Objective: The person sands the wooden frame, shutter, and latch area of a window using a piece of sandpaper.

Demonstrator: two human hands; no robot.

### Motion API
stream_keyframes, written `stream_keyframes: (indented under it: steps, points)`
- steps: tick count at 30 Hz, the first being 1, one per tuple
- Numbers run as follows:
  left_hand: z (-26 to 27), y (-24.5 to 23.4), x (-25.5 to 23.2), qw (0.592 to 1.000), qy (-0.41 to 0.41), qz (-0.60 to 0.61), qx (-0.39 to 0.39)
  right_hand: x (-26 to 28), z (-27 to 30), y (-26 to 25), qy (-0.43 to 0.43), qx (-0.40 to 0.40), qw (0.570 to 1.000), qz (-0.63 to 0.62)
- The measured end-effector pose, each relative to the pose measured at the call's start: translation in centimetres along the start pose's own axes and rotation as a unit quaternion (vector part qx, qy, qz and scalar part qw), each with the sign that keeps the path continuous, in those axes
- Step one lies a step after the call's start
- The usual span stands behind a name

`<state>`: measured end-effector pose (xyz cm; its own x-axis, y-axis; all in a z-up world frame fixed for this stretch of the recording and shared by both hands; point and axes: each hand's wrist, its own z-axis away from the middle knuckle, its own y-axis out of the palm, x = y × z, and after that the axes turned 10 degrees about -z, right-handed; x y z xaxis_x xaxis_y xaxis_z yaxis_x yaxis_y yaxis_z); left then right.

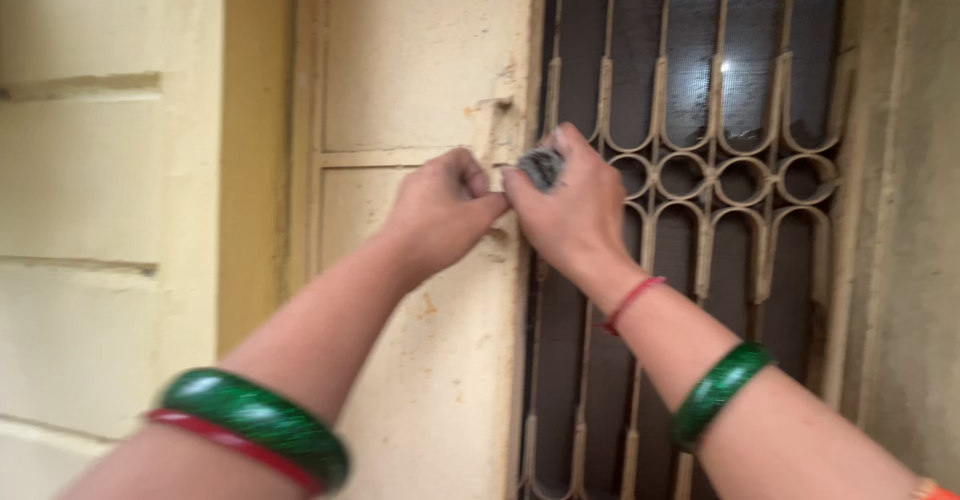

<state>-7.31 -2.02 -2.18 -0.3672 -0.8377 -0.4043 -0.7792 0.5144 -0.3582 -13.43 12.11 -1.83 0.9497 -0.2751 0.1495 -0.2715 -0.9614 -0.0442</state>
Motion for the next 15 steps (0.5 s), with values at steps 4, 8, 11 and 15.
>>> stream_keyframes:
  steps: [4,8,11,15]
  points:
    - [-0.4,-1.8,-0.2,0.989,0.011,-0.141,0.032,0.6,-1.0,0.0,-0.012,-0.038,0.999,-0.019]
    - [-1.0,-2.5,-1.2,0.981,-0.013,-0.175,0.081,0.8,-1.1,-0.5,-0.005,-0.02,1.0,-0.001]
    - [-1.8,-2.5,-1.9,0.98,0.003,-0.184,0.071,0.9,-1.2,-0.8,-0.001,0.003,1.0,0.008]
    - [-3.1,-2.9,-2.6,0.976,0.025,-0.209,0.057,1.5,-2.6,-1.1,-0.069,-0.011,0.997,0.04]
